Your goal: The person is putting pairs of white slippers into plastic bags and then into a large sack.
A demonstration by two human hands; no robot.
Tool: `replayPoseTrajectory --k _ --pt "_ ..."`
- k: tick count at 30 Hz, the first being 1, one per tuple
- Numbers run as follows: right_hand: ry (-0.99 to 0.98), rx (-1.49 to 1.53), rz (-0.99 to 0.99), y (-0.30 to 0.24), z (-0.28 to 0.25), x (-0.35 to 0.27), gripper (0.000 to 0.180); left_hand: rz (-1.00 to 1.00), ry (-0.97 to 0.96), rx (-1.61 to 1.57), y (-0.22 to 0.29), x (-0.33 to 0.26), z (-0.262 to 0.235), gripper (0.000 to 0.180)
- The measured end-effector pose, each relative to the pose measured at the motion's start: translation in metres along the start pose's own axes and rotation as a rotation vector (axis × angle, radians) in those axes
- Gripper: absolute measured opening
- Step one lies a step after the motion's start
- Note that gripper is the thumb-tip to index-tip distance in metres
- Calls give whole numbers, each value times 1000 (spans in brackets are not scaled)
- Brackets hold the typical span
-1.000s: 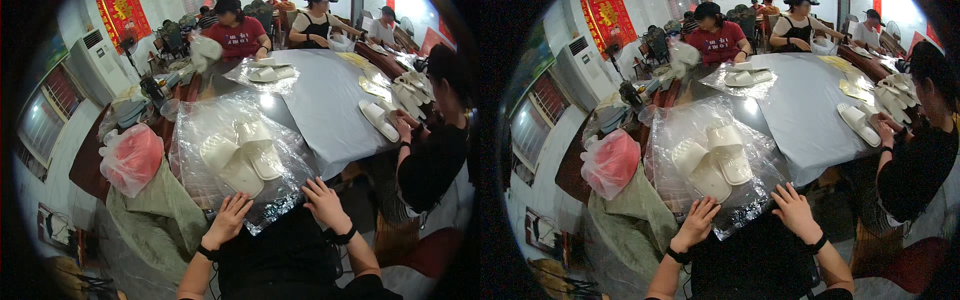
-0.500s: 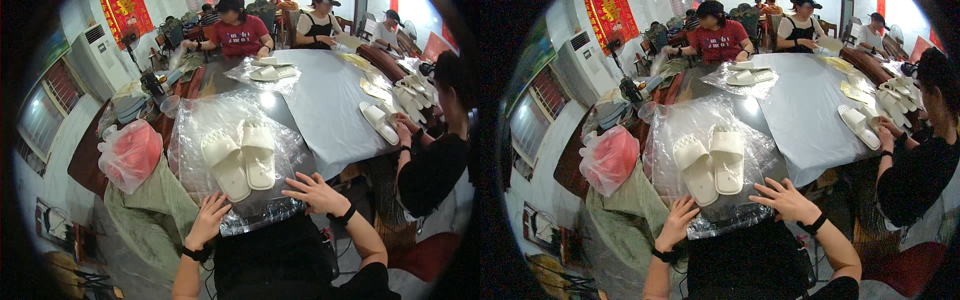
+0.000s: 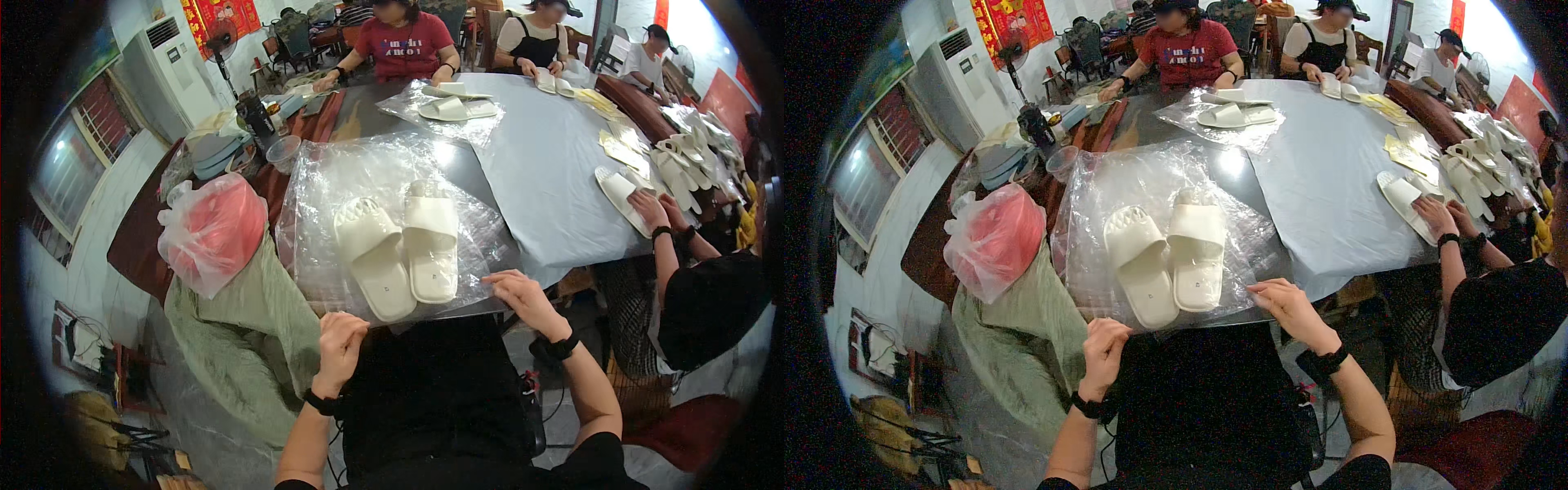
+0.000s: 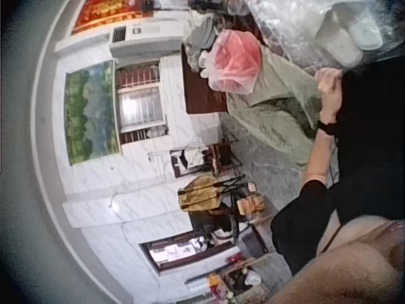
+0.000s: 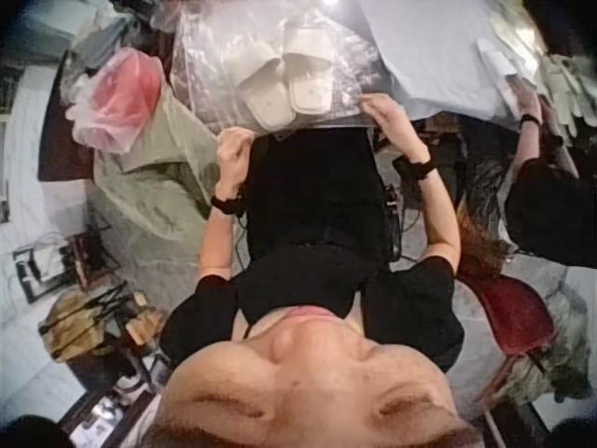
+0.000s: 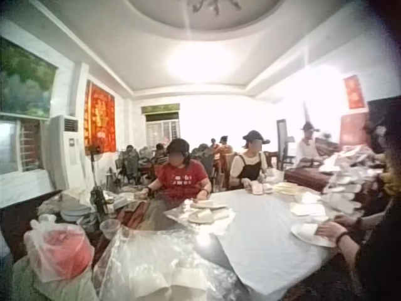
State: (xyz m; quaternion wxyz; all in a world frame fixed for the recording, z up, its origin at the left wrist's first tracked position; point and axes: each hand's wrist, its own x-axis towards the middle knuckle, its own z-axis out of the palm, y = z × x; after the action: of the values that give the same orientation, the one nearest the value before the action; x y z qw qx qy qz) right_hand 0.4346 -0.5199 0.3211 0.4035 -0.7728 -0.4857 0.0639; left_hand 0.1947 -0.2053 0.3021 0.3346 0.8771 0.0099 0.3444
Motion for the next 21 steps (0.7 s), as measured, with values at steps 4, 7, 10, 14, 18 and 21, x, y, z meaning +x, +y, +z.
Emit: replayPoseTrajectory --k 4,7,10,14,18,21 --pt "176 114 198 1 14 9 13 -144 91 34 -2 0 7 6" --pt "244 48 269 5 24 12 19 -230 127 104 0 0 16 19" --pt "314 -61 235 2 32 18 30 -321 146 109 4 4 21 43" --pt "297 -224 195 5 35 20 39 -259 104 174 1 4 25 72" --pt "232 -268 283 7 32 23 35 -101 123 345 12 13 27 78" --pt "231 -302 264 12 36 25 23 7 42 604 13 10 28 77"
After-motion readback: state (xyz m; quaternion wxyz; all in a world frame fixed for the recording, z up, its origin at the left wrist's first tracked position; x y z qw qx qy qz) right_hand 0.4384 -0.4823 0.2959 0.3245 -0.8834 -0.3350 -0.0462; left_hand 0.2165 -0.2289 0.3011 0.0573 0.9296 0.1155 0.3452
